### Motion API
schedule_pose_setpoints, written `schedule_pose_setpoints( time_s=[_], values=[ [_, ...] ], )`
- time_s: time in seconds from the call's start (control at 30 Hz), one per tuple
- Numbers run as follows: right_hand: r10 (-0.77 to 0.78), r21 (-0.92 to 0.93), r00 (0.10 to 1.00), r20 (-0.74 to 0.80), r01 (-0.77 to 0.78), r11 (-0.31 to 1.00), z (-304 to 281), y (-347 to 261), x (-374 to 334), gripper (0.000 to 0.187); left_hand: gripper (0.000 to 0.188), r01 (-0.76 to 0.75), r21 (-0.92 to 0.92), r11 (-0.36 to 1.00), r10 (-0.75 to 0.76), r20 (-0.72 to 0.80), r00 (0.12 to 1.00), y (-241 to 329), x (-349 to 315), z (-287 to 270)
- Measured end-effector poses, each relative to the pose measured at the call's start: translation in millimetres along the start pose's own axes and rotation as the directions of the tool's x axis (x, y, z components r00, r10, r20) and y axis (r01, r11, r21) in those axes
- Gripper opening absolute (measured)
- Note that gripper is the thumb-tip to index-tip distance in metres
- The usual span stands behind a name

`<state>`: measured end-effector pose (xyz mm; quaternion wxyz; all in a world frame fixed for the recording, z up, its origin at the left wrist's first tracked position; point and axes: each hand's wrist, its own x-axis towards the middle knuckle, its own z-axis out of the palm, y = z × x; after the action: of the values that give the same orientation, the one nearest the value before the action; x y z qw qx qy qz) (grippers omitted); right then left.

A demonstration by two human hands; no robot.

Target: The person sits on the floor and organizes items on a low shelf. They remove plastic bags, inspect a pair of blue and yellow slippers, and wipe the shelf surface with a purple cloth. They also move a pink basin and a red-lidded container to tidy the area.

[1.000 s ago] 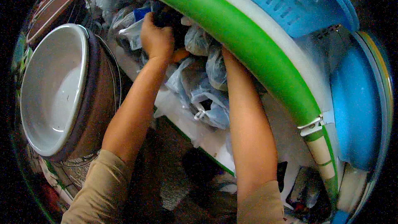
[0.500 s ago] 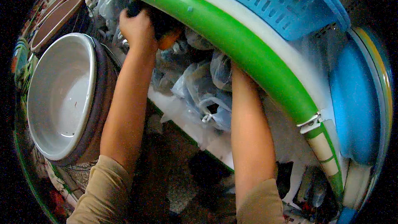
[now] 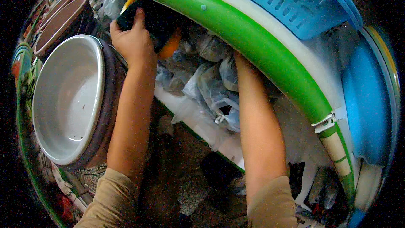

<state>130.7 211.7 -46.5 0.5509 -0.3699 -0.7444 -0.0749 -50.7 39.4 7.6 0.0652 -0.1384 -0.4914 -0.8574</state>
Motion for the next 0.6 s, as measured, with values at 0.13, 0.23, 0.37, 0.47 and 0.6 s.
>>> schedule_pose_setpoints(
  time_s=[0.13,0.23,0.37,0.47,0.6],
  values=[
    [0.003,0.001,0.999,0.033,-0.003,1.000,9.0,1.6,-15.6,0.043,0.029,-0.160,0.132,0.978,0.147,0.103,0.984,25.6,-31.2,-16.7],
    [0.038,-0.075,0.978,0.206,-0.023,0.997,20.2,2.4,-17.5,0.049,0.030,-0.159,0.106,0.981,0.141,0.164,0.976,31.3,-45.6,-41.0],
    [-0.063,-0.004,0.817,0.573,0.080,0.997,12.7,3.4,-14.0,0.061,0.035,-0.247,0.231,0.941,0.183,0.265,0.947,65.2,-73.1,-84.5],
    [-0.007,-0.060,0.730,0.683,0.065,0.996,-3.6,3.1,-16.0,0.069,0.039,-0.498,0.170,0.850,0.394,0.421,0.817,87.9,-90.0,-112.1],
    [0.165,-0.105,0.789,0.591,-0.128,0.986,-73.7,-38.7,-26.7,0.071,0.047,-0.471,0.184,0.863,0.310,0.543,0.780,115.9,-103.0,-151.0]
  ],
)
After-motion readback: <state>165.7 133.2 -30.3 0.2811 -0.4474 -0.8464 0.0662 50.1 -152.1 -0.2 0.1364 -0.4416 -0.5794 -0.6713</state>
